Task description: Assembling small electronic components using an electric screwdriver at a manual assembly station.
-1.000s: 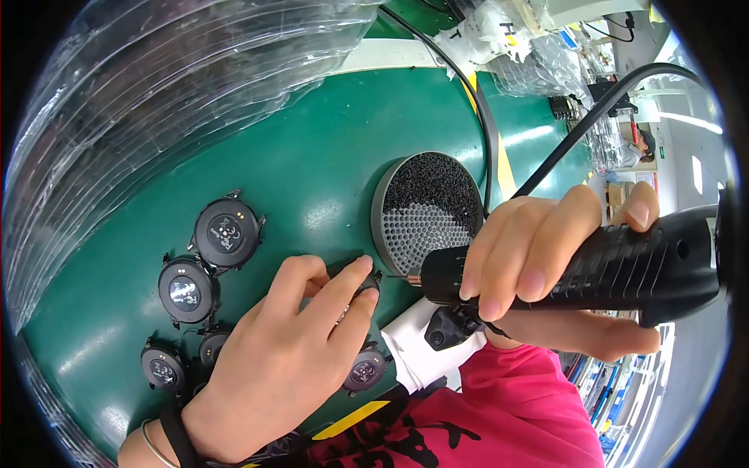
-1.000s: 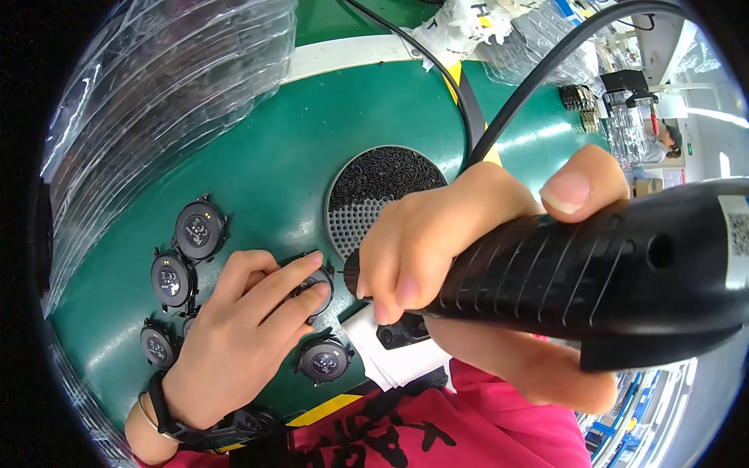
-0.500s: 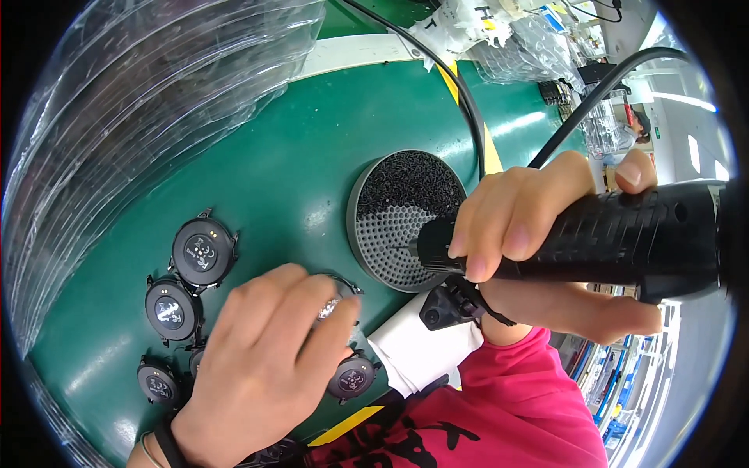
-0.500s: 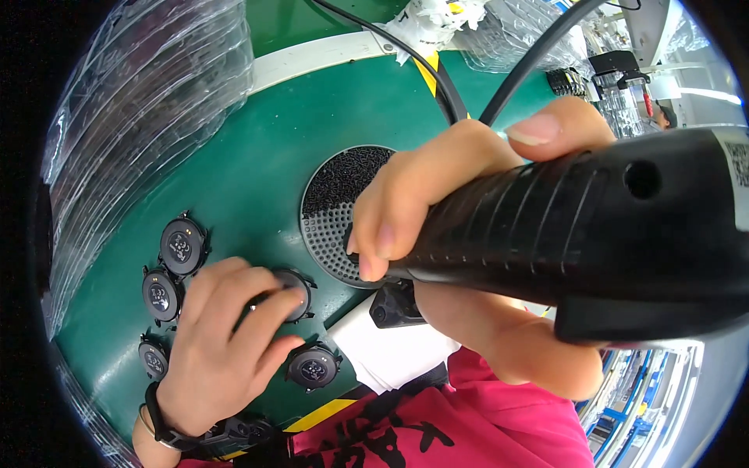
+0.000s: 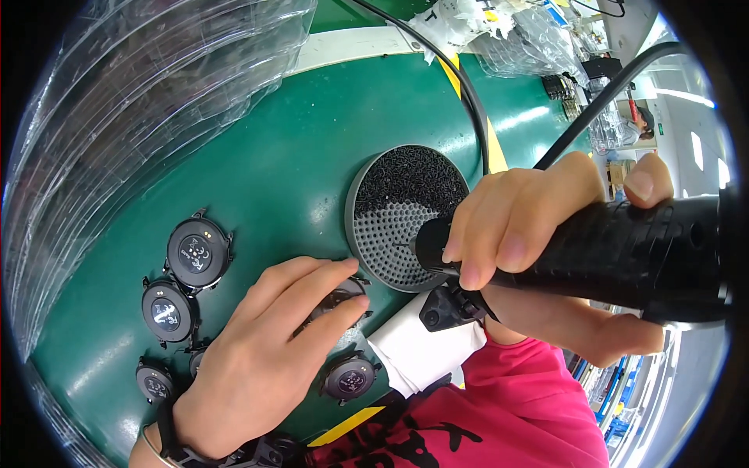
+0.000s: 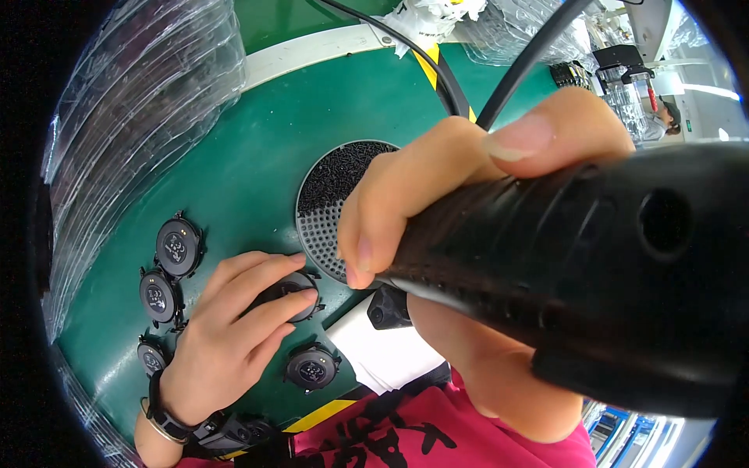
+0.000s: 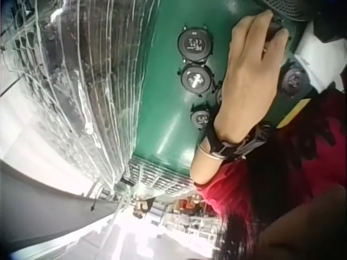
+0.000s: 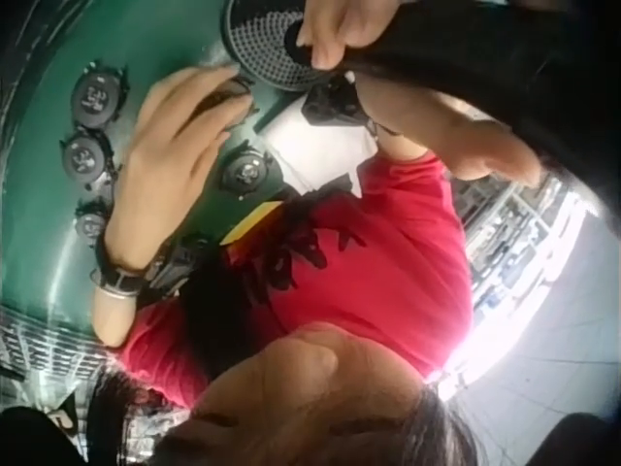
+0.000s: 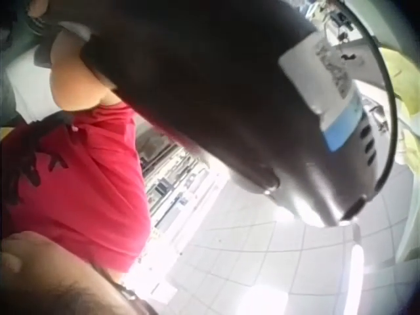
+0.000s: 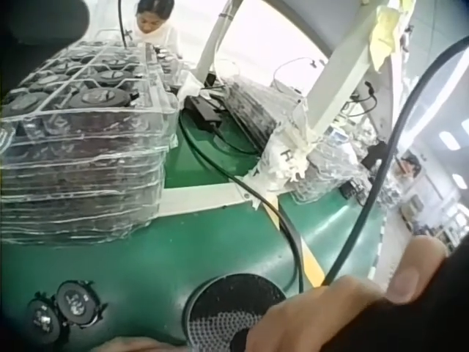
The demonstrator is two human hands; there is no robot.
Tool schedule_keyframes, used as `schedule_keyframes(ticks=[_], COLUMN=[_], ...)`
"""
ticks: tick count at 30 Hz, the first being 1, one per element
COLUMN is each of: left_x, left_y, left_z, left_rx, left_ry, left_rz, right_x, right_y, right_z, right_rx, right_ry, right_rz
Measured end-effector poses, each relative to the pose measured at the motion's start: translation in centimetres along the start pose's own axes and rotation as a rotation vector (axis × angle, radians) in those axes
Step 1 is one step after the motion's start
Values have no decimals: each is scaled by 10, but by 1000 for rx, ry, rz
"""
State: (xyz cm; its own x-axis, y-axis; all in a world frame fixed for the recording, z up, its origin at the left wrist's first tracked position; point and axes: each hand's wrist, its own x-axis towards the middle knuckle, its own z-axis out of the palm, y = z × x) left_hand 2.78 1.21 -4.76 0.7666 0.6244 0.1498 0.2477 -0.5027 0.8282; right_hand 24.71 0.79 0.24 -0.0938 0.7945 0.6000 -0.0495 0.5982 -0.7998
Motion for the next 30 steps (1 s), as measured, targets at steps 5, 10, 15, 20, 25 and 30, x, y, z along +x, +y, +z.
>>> schedule_keyframes(ticks=[5, 10, 15, 20, 25, 30], left_x=[-4, -9, -14, -15, -19, -22], left_y=[6, 1, -3, -1, -3, -1], left_z=[-4, -6, -5, -4, -4, -7], left_rx=[-7, -7, 3, 2, -12, -4], left_ry=[5, 4, 16, 5, 5, 5], left_rz=[-30, -16, 2, 4, 2, -10], right_x=[-4, -5, -6, -7, -17, -22], right_y=[-1, 1, 6, -1, -1, -9], right_z=[8, 19, 36, 38, 35, 33], right_rx=[138, 220, 130, 77, 72, 54], right_ry=[114, -44, -13, -56, -155, -257], right_rz=[-129, -195, -163, -76, -46, -24])
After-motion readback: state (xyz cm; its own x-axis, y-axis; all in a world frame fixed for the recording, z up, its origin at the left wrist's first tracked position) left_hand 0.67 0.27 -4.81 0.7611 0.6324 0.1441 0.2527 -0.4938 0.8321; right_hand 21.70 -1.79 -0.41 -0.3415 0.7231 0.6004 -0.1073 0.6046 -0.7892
